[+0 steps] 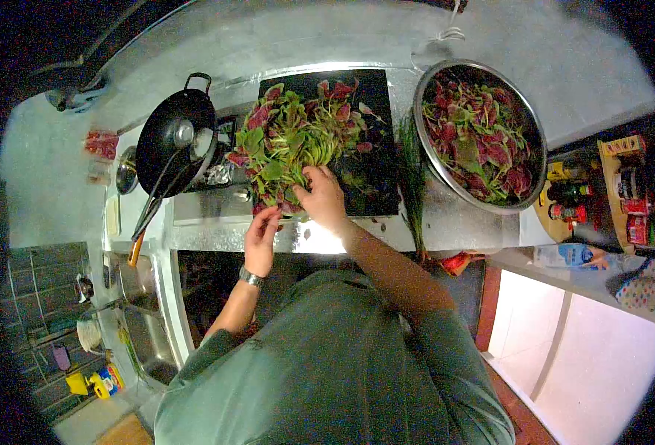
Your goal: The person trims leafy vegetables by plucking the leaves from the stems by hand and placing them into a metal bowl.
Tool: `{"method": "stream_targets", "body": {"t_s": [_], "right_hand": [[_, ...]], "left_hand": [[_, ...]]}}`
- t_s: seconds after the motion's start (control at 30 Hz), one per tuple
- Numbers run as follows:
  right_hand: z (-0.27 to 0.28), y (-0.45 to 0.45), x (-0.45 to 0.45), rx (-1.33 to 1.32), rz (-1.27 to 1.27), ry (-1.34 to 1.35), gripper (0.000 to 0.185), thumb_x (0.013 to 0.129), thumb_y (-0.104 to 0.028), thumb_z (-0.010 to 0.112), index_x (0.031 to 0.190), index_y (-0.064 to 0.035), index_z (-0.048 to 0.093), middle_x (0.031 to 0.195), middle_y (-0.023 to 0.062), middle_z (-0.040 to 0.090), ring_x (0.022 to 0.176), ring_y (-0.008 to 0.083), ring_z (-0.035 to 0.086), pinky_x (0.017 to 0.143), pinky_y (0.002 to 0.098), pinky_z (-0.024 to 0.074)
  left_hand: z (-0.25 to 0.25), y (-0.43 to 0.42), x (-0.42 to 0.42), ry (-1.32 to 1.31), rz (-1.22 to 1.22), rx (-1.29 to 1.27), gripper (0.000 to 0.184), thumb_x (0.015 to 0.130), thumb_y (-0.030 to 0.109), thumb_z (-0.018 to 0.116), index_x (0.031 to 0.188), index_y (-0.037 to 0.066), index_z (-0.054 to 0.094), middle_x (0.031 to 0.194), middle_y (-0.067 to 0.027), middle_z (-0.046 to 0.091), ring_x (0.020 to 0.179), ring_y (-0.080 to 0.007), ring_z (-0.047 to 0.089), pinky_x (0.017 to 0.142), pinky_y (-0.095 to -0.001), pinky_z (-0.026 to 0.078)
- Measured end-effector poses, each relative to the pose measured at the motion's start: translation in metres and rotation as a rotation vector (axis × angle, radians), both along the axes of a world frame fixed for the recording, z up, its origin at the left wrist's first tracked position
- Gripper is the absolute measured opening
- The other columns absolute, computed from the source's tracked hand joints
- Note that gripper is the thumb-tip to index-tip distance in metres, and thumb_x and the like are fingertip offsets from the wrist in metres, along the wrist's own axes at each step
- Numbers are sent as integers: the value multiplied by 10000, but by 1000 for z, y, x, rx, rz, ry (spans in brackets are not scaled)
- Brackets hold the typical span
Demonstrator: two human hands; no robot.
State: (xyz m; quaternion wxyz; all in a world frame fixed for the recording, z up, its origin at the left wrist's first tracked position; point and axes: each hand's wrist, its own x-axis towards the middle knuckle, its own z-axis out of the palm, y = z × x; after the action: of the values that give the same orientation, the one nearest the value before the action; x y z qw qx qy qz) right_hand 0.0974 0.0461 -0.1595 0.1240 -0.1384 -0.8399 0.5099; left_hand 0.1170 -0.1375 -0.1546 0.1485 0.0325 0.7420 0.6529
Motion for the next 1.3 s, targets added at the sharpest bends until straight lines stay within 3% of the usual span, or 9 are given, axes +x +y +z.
{"method": "stream_targets", "body": {"t_s": [0.17,0.3,0.37,0.43,0.53,0.63,0.8,0.9,1.3], "right_hand": [[-22,0,3,-202,-7,25,400,782,-189,715,1116,-14,578,1026,135,606,861,253,621,757,361,497],[-28,23,10,-406,-90,63,382,817,-188,682,1144,-24,573,1056,112,613,841,215,625,707,360,513],[-7,37,2,-754,-307,-305,339,890,-162,591,1207,-47,552,1094,69,598,932,159,584,792,282,476],[-10,41,-9,-769,-333,-193,356,888,-169,582,1228,-68,545,1114,70,597,982,201,580,804,308,480],[4,46,-22,-982,-297,-398,525,829,-303,644,1294,-107,502,1181,77,583,1120,263,523,891,471,435],[21,39,-25,-1039,-362,-402,563,808,-341,651,1303,-123,494,1171,75,584,1123,255,515,888,497,416],[-9,32,-48,-759,-92,-105,357,814,-190,670,1122,-32,581,991,44,634,950,172,562,855,293,405],[6,24,-54,-783,-143,-96,340,799,-171,688,1083,-21,580,1002,60,635,954,170,565,848,303,416],[22,6,-68,-982,-4,67,295,802,-77,665,1077,0,589,986,74,664,866,157,620,779,284,486]], "left_hand": [[1,0,-8,47,81,-58,249,905,80,583,1148,25,591,1078,-78,620,997,-179,578,893,-297,443],[29,19,-14,517,-86,-384,350,807,85,651,1139,4,572,1083,-185,584,1001,-329,554,877,-384,447],[24,29,-20,592,-157,-546,461,772,139,683,1174,-25,527,1093,-211,576,1021,-373,532,900,-430,426],[20,43,-31,542,-182,-567,604,741,207,714,1229,-46,462,1154,-239,542,1077,-411,485,946,-466,381],[5,57,-39,653,-78,-664,893,693,309,757,1349,-96,306,1261,-290,451,1165,-433,406,1015,-470,311],[-3,68,-50,535,-64,-693,960,695,339,762,1370,-116,253,1252,-295,449,1164,-429,410,1021,-465,311],[4,66,-64,432,-9,-599,829,715,189,789,1342,-81,319,1219,-214,507,1122,-315,494,988,-387,377],[-20,54,-79,360,-16,-309,818,730,226,763,1352,-69,320,1251,-266,458,1174,-372,440,1016,-421,336],[25,68,-80,385,-92,-309,507,779,131,688,1185,-58,449,1130,-245,529,1043,-396,518,891,-420,414]]}}
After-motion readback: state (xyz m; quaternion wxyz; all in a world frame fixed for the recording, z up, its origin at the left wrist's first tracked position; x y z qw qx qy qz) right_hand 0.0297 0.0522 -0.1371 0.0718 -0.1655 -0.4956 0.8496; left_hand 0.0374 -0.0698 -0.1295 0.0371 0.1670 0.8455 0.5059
